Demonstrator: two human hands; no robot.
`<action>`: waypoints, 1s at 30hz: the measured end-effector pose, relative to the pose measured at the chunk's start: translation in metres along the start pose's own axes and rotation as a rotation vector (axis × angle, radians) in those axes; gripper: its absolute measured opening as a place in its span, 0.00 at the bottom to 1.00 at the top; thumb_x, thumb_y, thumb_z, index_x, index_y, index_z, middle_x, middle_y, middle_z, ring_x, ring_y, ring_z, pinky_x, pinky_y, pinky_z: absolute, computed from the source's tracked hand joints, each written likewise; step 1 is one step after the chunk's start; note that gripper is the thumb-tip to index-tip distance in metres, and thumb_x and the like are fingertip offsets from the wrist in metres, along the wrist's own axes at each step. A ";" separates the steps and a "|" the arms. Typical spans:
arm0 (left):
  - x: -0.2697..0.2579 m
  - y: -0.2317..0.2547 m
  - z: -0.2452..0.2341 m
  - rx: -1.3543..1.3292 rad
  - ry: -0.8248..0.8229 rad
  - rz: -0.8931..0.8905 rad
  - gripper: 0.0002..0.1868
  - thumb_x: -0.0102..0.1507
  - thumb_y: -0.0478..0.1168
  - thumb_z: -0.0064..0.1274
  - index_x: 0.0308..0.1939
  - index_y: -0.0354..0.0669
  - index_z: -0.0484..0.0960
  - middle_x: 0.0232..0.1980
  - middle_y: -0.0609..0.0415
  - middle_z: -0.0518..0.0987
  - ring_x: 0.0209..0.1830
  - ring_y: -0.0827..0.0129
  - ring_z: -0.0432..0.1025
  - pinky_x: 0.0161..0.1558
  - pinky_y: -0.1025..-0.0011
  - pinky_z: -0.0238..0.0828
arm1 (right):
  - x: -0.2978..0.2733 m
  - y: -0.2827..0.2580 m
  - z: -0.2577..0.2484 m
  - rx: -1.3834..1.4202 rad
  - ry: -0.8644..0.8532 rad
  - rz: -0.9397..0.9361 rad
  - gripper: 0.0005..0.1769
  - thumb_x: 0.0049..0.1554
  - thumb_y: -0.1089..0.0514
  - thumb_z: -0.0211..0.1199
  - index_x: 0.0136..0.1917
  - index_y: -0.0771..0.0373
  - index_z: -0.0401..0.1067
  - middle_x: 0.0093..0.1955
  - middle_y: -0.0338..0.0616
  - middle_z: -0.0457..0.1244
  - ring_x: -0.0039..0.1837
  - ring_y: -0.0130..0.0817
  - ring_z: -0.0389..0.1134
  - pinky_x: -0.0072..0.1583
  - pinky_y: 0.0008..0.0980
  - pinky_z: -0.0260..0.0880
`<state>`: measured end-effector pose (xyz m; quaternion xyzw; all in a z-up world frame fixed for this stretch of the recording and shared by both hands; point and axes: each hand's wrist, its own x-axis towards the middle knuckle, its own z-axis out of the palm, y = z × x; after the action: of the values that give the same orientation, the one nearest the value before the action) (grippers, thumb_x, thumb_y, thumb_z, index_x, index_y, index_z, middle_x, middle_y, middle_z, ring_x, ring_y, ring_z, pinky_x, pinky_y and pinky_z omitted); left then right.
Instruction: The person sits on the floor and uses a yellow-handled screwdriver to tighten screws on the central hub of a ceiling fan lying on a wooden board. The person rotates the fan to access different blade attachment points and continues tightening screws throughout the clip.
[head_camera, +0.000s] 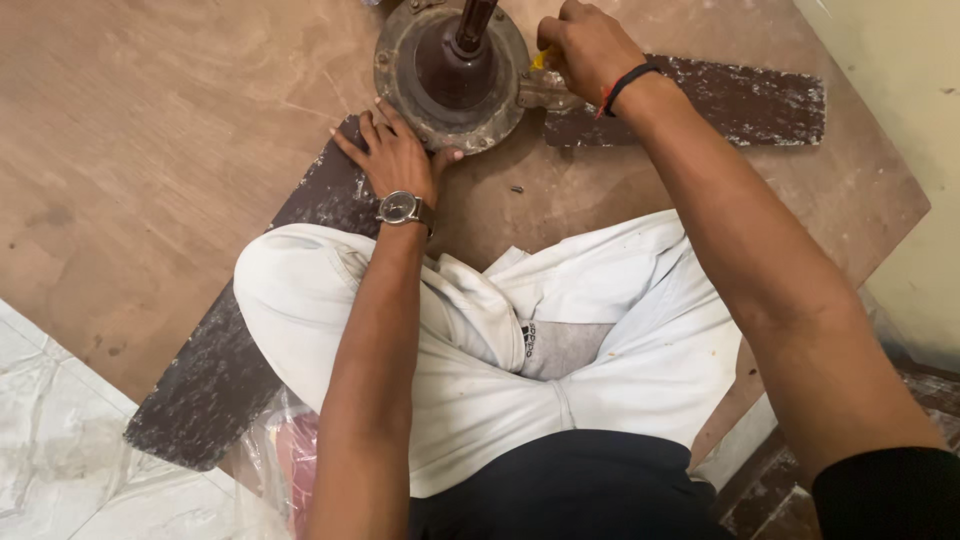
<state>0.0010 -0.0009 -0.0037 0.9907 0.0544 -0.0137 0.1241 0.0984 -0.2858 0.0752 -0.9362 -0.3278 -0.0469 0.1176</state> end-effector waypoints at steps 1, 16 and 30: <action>0.000 0.000 0.000 0.001 -0.003 0.002 0.73 0.47 0.77 0.61 0.75 0.22 0.51 0.72 0.35 0.67 0.76 0.46 0.53 0.72 0.31 0.24 | 0.001 -0.001 -0.001 0.005 -0.020 -0.005 0.09 0.61 0.63 0.66 0.55 0.64 0.73 0.51 0.58 0.65 0.53 0.59 0.68 0.53 0.50 0.70; -0.002 0.002 -0.006 -0.013 -0.033 -0.013 0.71 0.48 0.78 0.61 0.77 0.30 0.50 0.67 0.34 0.72 0.78 0.46 0.52 0.72 0.31 0.24 | 0.011 -0.014 -0.009 -0.039 -0.147 0.096 0.14 0.65 0.58 0.59 0.61 0.68 0.66 0.43 0.62 0.68 0.47 0.62 0.70 0.47 0.54 0.68; -0.003 0.000 -0.005 -0.005 0.068 0.036 0.71 0.47 0.78 0.61 0.74 0.26 0.52 0.66 0.33 0.73 0.75 0.44 0.54 0.72 0.30 0.25 | 0.000 -0.001 0.000 -0.118 -0.144 -0.043 0.05 0.61 0.62 0.63 0.51 0.64 0.74 0.46 0.55 0.68 0.50 0.56 0.69 0.52 0.48 0.70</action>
<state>-0.0018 -0.0003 0.0014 0.9911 0.0406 0.0221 0.1250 0.0983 -0.2850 0.0756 -0.9352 -0.3520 -0.0012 0.0373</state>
